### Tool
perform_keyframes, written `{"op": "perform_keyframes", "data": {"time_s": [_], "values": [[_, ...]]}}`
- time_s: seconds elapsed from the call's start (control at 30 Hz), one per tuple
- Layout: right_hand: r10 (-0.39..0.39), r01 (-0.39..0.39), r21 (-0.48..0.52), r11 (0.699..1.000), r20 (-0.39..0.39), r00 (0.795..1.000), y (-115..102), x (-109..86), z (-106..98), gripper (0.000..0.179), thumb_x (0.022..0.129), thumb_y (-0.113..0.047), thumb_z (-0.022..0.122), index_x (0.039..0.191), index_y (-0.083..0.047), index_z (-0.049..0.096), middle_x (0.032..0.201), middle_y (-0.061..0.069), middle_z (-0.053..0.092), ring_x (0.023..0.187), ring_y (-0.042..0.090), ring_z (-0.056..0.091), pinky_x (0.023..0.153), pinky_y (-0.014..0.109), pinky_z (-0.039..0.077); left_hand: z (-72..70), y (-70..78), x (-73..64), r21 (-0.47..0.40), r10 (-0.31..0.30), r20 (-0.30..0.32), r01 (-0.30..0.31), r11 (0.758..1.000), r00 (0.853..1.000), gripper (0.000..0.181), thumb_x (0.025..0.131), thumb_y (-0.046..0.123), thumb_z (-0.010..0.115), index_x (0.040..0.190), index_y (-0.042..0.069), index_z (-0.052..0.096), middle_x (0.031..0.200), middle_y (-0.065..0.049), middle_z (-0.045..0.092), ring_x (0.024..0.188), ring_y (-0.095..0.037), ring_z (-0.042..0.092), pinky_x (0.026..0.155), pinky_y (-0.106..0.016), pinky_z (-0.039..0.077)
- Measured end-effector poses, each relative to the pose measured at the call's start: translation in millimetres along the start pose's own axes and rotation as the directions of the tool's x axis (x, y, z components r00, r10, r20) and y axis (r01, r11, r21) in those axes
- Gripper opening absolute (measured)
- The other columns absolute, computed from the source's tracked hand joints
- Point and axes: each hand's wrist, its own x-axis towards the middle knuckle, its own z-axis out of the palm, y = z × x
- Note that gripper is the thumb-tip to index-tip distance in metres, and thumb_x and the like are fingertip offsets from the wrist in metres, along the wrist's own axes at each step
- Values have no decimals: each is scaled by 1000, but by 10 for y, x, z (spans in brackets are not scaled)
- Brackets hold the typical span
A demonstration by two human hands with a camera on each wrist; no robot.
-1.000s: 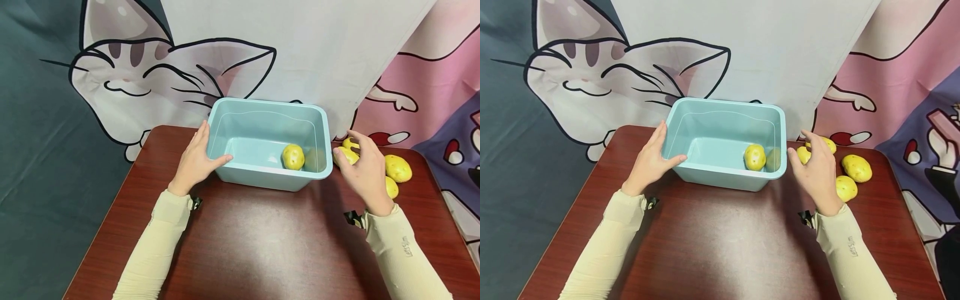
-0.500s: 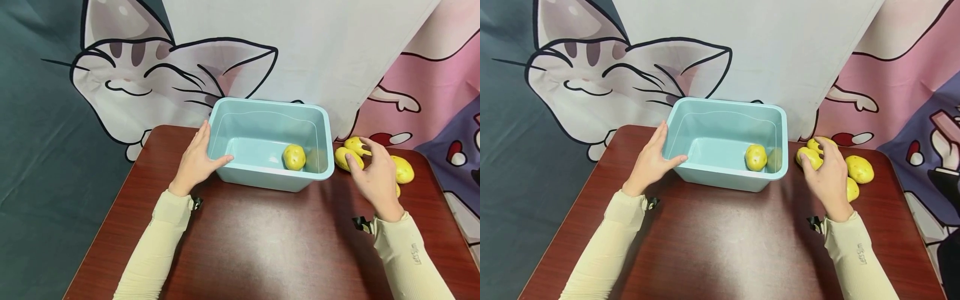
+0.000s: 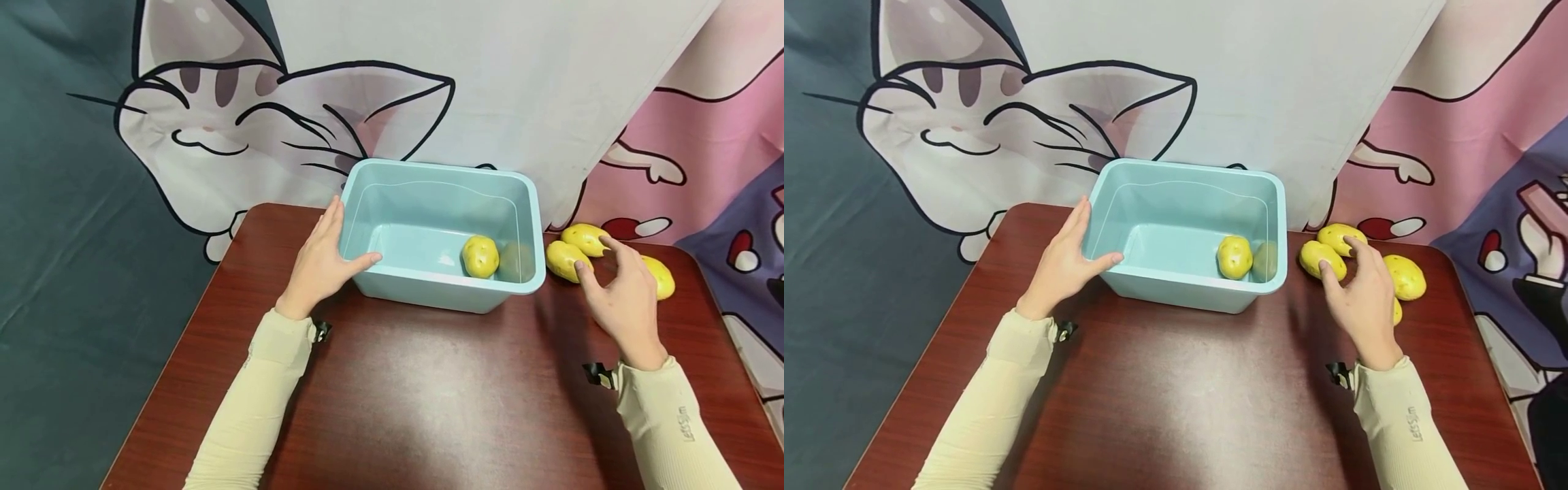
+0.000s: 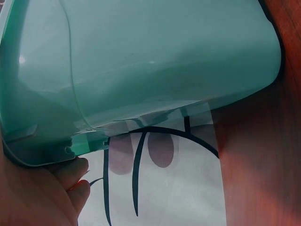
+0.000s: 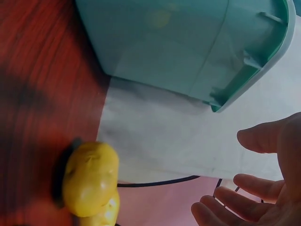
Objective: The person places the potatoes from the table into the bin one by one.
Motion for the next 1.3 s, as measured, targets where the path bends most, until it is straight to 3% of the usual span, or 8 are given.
{"op": "perform_keyframes", "data": {"time_s": [0.33,0.5,0.57,0.7,0.83,1.13,1.3], "values": [[24,-25,-48,999,-7,1000,132,-66,7,54,89,-17,70,136,5,57,116,30,61,98,44,55,82,52,37,4,-14,-2,9,-1,2,0,1000,1000,117,81,74,66,160,3,16,168,5,5,153,-27,13,120,-48,19],[60,-60,-61,996,-3,998,210,-116,7,52,89,-18,71,134,4,59,115,27,62,97,43,58,81,36,36,12,-25,0,10,2,-3,-2,1000,1000,117,81,74,66,160,3,16,168,5,5,153,-24,12,120,-48,20],[83,-83,-68,994,-2,997,244,-136,-1,51,89,-18,71,134,3,60,116,27,62,98,43,59,82,35,37,17,-27,2,9,4,-4,-4,1000,1000,117,81,74,66,160,3,16,168,5,5,153,-24,13,120,-48,20],[131,-129,-75,989,15,991,305,-168,-19,52,89,-18,71,135,3,58,120,29,61,105,46,59,90,48,42,23,-25,3,9,9,-6,-9,1000,1000,117,81,73,66,160,3,16,168,5,5,153,-25,13,120,-49,20],[158,-156,-77,985,28,987,363,-208,-30,54,89,-17,71,137,3,57,125,30,60,108,48,58,94,62,40,22,-24,6,13,13,-11,-12,1000,1000,117,81,73,67,160,3,17,168,4,6,153,-26,14,119,-49,21],[199,-192,-89,977,73,977,490,-303,-47,59,90,-20,71,140,5,52,138,31,53,131,48,44,110,60,29,9,-16,5,7,10,-9,-10,1000,1000,116,81,72,67,160,3,16,168,4,6,153,-22,13,119,-48,22],[236,-225,-104,969,97,967,581,-318,-61,63,90,-22,71,143,6,49,143,32,48,135,50,37,113,61,23,16,-22,2,6,11,-12,-11,1000,1000,116,81,72,67,160,3,17,168,5,6,153,-23,13,119,-49,23]]}}
